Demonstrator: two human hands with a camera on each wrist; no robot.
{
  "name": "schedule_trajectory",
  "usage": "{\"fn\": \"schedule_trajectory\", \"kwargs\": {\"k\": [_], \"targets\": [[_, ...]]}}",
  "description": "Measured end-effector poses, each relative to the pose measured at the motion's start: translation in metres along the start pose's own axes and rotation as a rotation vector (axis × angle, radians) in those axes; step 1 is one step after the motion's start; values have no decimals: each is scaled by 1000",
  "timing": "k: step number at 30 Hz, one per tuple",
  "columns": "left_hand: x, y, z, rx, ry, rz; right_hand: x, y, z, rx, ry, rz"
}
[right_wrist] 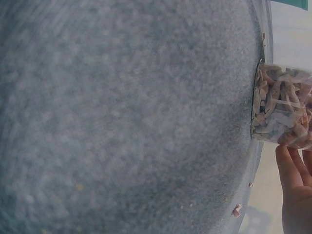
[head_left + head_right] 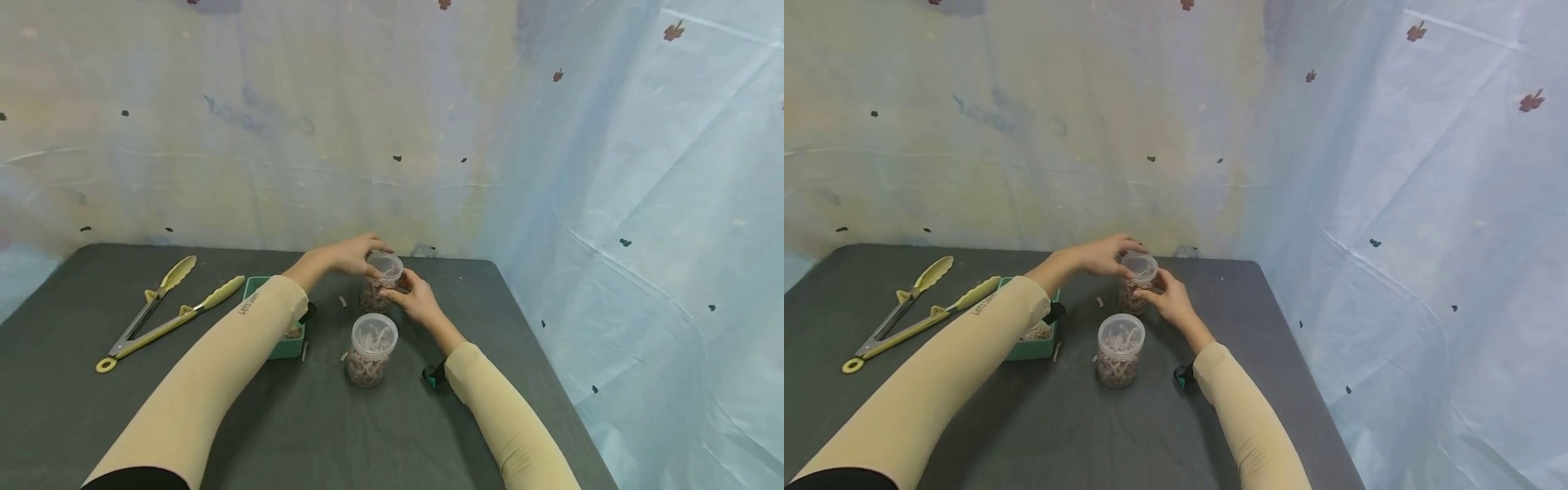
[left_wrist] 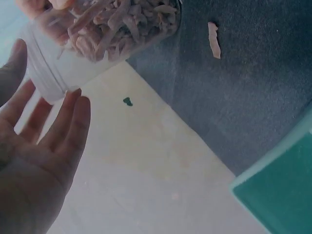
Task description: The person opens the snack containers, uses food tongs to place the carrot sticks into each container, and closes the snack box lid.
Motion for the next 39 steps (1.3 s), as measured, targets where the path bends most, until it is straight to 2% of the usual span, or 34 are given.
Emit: {"fn": "schedule_trajectory", "kwargs": {"k": [3, 6, 16, 24, 31, 36, 39], "targets": [[0, -1, 0, 3, -1, 27, 1, 0, 0, 1, 6, 1], [0, 0, 3, 20, 7, 29, 0, 1, 0, 3, 8, 8], [1, 3, -2, -5, 66, -42, -2, 1, 0, 4, 14, 14], [-1, 2, -3, 11, 62, 8, -2, -1, 0, 0, 1, 10], [-4, 1, 4, 27, 65, 17, -6, 0, -3, -18, 15, 33], [2, -1, 9, 33, 79, 13, -5, 4, 4, -8, -7, 78], [9, -7, 11, 16, 116, -16, 1, 4, 9, 14, -49, 85]]}}
Point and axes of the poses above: each hand's wrist, its own y-axis towards the middle knuckle, its own x-axis out of the back of the hand, z = x × y, the point moved 10 cm from there along y, towards the middle knuckle, and after that the axes turned 13 degrees about -y, right-handed, at the moved point
